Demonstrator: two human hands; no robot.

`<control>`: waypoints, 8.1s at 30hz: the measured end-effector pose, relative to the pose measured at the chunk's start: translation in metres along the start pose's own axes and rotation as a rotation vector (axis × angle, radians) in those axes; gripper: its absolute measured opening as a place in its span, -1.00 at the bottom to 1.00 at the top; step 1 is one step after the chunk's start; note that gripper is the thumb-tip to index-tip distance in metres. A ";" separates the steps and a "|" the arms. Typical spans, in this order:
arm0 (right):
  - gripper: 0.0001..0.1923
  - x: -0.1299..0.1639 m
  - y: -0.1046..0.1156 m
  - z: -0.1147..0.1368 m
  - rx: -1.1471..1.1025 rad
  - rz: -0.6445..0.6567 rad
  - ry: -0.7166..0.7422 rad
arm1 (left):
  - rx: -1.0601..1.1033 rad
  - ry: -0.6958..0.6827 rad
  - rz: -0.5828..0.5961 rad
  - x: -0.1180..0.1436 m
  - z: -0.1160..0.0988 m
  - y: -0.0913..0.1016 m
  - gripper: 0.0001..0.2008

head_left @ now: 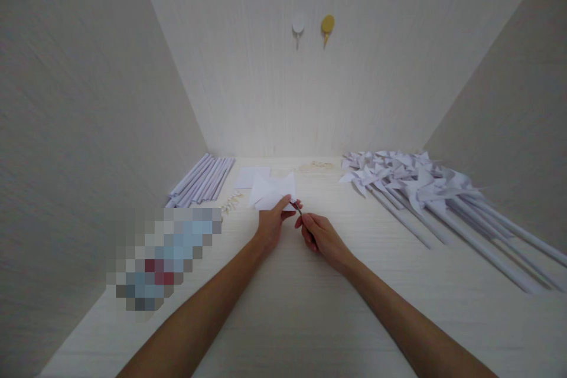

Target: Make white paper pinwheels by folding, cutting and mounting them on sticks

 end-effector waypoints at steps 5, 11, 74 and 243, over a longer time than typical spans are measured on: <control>-0.69 0.000 0.001 -0.001 -0.023 -0.008 -0.007 | -0.030 0.001 -0.007 0.000 0.000 0.000 -0.85; -0.69 0.000 0.001 -0.001 -0.034 -0.014 0.001 | -0.048 0.003 -0.004 0.000 0.000 -0.001 -0.85; -0.67 -0.005 0.002 -0.006 0.049 -0.023 0.026 | -0.004 -0.007 -0.036 0.001 -0.002 0.001 -0.82; -0.80 -0.016 0.021 -0.006 -0.201 -0.301 0.132 | -0.178 0.015 -0.049 0.000 -0.005 0.008 -0.77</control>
Point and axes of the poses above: each hand's wrist, its own x-axis away from the middle knuckle, its own y-axis out of the back of the hand, z = x × y, the point moved 8 cm from there along -x, towards the middle knuckle, and after that the axes turned 14 degrees about z, right-handed, at the moved point
